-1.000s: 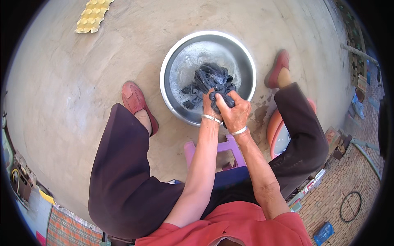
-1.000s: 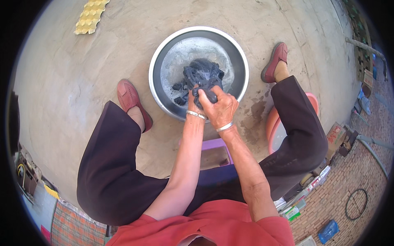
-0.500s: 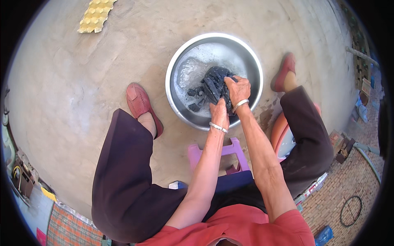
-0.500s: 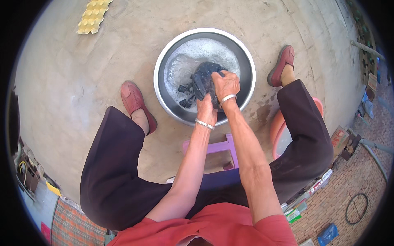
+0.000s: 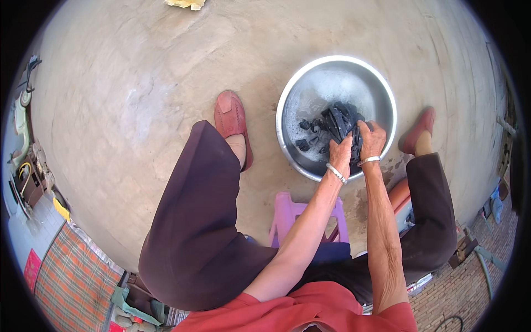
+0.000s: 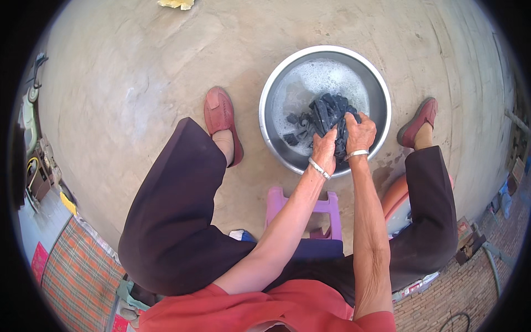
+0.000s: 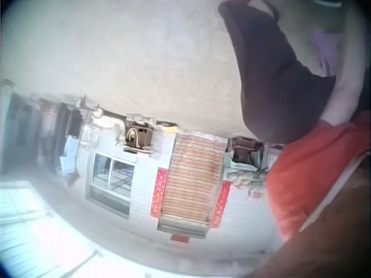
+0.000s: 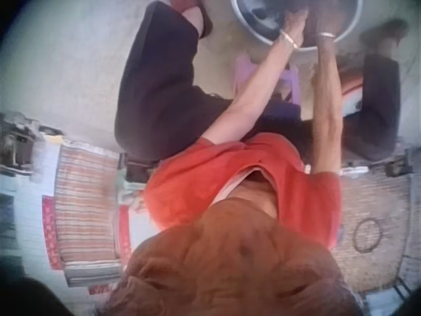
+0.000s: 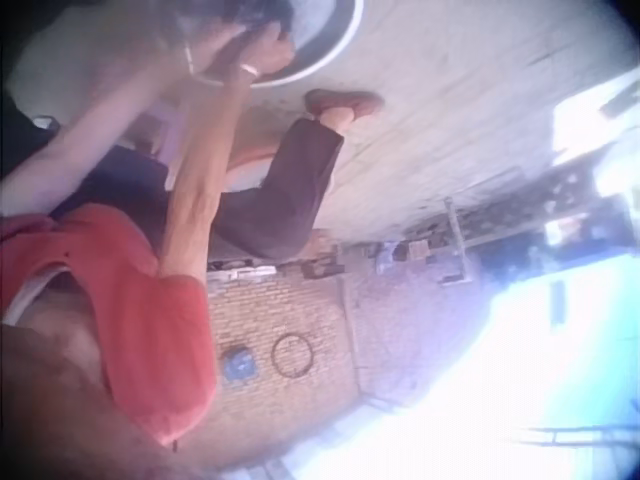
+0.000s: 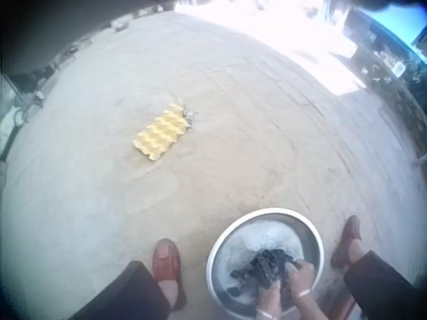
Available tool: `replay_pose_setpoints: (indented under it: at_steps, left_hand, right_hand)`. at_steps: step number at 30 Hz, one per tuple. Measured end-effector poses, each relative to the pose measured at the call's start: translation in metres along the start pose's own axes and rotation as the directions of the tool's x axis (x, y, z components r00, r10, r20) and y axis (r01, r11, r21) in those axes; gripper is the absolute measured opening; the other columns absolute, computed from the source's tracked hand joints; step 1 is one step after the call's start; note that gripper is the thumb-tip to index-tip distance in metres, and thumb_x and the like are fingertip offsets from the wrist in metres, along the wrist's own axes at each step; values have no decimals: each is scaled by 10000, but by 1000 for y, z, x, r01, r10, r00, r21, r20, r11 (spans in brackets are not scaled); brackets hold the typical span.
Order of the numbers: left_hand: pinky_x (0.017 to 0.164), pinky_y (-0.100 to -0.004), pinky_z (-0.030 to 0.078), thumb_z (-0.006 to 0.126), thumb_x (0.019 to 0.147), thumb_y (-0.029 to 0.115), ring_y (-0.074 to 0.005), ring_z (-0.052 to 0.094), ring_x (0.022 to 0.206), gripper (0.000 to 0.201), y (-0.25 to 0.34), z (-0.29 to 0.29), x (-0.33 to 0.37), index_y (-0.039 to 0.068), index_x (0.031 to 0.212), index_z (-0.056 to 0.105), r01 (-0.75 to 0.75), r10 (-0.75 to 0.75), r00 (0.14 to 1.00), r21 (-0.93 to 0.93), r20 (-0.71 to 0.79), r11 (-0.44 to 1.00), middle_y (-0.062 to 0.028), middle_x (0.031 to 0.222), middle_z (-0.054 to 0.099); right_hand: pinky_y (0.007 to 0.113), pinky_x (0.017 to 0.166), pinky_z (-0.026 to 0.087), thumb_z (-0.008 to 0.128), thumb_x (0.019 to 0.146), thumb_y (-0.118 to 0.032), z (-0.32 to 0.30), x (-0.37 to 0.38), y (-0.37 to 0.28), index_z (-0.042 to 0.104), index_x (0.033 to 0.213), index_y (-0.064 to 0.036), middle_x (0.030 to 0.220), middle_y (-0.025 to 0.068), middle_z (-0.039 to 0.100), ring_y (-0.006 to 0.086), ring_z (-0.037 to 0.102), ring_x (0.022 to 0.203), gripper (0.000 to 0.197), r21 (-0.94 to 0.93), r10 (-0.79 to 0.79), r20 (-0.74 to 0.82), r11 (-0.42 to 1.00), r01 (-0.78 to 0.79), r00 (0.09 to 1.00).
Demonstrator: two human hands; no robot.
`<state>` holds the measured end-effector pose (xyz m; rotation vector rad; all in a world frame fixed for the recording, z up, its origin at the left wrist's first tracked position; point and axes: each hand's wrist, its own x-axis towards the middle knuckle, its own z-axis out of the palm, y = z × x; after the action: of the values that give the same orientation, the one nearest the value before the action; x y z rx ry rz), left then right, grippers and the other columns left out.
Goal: The person washes a piece of dark clothing by hand in a metal basin with soapy water, scrubbing and wringing the fabric.
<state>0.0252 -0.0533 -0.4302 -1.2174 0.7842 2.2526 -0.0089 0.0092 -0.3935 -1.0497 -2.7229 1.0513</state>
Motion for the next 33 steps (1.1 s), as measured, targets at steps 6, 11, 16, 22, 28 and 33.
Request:
replay_pose_setpoints:
  at_steps: [6, 11, 16, 22, 28, 33]
  left_hand:
    - [522, -283, 475, 709, 861, 273, -130, 570, 582, 233, 41, -22, 4, 68, 884, 602, 159, -156, 987, 141, -34, 977, -28, 719, 610]
    - [794, -323, 528, 661, 895, 179, -163, 619, 941, 306, 21, 10, -19, 49, 1162, 584, 12, -9, 998, -49, 60, 999, -49, 1069, 638]
    - [660, -290, 518, 672, 893, 194, -145, 597, 754, 245, 47, -4, -1, 48, 1075, 595, 106, -101, 992, -77, 69, 991, -50, 930, 631]
    - [769, -314, 528, 639, 899, 145, -161, 619, 922, 284, 27, -5, -12, 58, 1158, 564, 113, -111, 992, -43, 56, 993, -62, 1065, 628]
    - [685, -292, 523, 641, 896, 151, -156, 613, 789, 223, 41, -9, -8, 30, 1078, 601, 90, -81, 993, -107, 90, 990, -44, 921, 631]
    - [675, -302, 527, 634, 915, 188, -155, 620, 787, 258, 42, -35, 5, 39, 1122, 598, 168, -169, 986, 26, 14, 985, -59, 931, 636]
  right_hand:
    - [389, 628, 456, 656, 689, -67, -24, -106, -62, 586, 703, 28, 681, 138, 511, 328, 555, 637, 119, 57, -332, 116, 943, 327, 936]
    - [456, 628, 459, 639, 724, -243, 2, 20, 16, 631, 724, 28, 745, 217, 598, 450, 580, 710, 271, -222, 93, -6, 971, -92, 996]
    - [407, 673, 484, 689, 711, -159, -16, -65, -52, 575, 655, -4, 749, 168, 576, 370, 605, 739, 201, 7, -186, 79, 983, 186, 979]
    - [468, 615, 459, 622, 740, -232, 5, -22, -17, 565, 653, -1, 710, 222, 585, 430, 569, 668, 253, -141, -40, -13, 989, 37, 999]
    - [447, 626, 461, 657, 767, -236, 0, -45, -32, 590, 719, -12, 754, 189, 582, 409, 593, 697, 238, -17, -54, 37, 998, 54, 998]
    - [419, 618, 478, 679, 747, -201, 0, -89, -41, 567, 666, -4, 673, 181, 555, 386, 606, 672, 241, 60, -145, 66, 988, 141, 987]
